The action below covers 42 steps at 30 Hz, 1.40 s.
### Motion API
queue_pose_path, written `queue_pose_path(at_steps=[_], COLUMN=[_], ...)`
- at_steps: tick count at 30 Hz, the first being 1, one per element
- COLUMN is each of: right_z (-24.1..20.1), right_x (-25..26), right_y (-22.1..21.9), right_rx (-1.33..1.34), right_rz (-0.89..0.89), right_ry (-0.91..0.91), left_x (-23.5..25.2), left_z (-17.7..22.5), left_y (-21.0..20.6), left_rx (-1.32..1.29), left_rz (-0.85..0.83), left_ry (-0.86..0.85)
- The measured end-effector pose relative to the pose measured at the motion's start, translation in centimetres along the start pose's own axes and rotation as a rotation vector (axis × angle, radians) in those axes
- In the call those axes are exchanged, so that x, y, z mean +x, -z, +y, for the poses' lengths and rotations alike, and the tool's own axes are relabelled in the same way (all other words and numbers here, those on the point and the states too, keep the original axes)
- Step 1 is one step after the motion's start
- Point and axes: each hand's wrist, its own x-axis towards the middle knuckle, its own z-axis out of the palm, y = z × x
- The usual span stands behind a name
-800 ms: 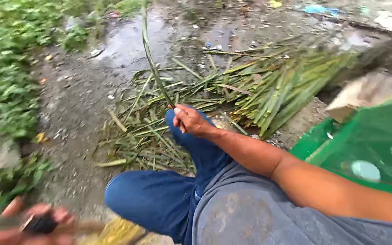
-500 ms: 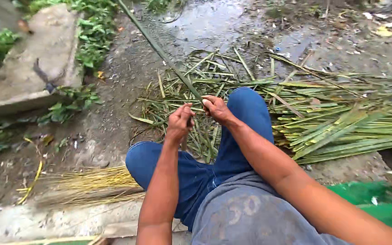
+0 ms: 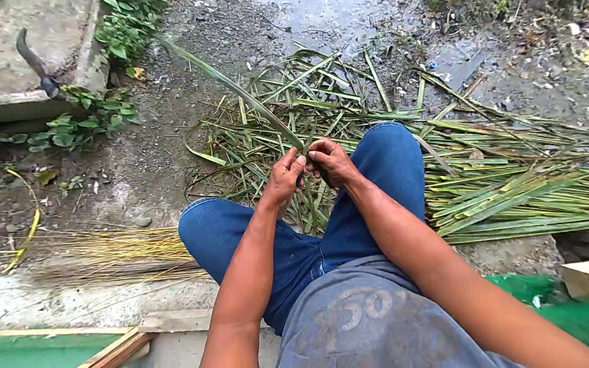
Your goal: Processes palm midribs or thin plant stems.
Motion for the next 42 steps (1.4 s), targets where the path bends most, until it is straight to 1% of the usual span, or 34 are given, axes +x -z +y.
queue_pose_path(at_steps=[6, 9, 14, 18, 20, 22, 25, 27, 30, 33, 35, 39, 40, 42], right_z=[0.4, 0.0, -0.7, -1.1, -1.1, -1.2, -1.4, -1.6, -2.2, -2.8, -2.9, -3.7, -3.8, -3.6], right_x=[-0.2, -0.5, -0.7, -0.8, -0.9, -1.0, -1.2, -1.1, -0.9, -2.1, -2.7, -2.1, -2.1, -2.3], right_y=[-1.1, -1.5, -1.1, -0.8, -0.5, -0.5, -1.0, -1.3, -1.4, -1.2, -1.1, -1.3, -1.3, -1.1], right_rx=[0.079, 0.133, 0.243, 0.297, 0.297, 0.271, 0.203, 0.199, 0.167, 0.033, -0.009, -0.121, -0.165, -0.24], right_rz=[0.019, 0.018, -0.076, -0.136, -0.166, -0.177, -0.147, -0.128, -0.141, -0.191, -0.219, -0.275, -0.291, -0.337], right_ry=[0.003, -0.043, -0.118, -0.142, -0.138, -0.104, -0.001, 0.05, 0.075, 0.051, 0.044, 0.069, 0.077, 0.092], left_x=[0.1, -0.3, -0.4, 0.1, 0.0, -0.1, -0.3, -0.1, 0.4, 1.0, 1.2, 1.1, 1.2, 1.6], left_z=[-0.2, -0.3, -0.7, -1.2, -1.1, -0.6, 0.5, 1.0, 1.5, 2.8, 3.4, 3.5, 3.5, 4.1], left_y=[0.2, 0.5, 1.3, 2.1, 2.5, 2.8, 3.2, 3.4, 3.9, 7.0, 8.5, 8.5, 8.6, 9.7], left_rx=[-0.01, 0.055, 0.359, 0.656, 0.772, 0.882, 1.029, 1.082, 1.075, 0.955, 0.865, 0.71, 0.67, 0.534], left_rz=[-0.024, -0.023, 0.014, 0.072, 0.099, 0.121, 0.154, 0.179, 0.263, 0.435, 0.498, 0.429, 0.436, 0.507], left_ry=[-0.026, -0.078, -0.245, -0.514, -0.586, -0.624, -0.66, -0.697, -0.71, -0.644, -0.667, -0.649, -0.632, -0.577])
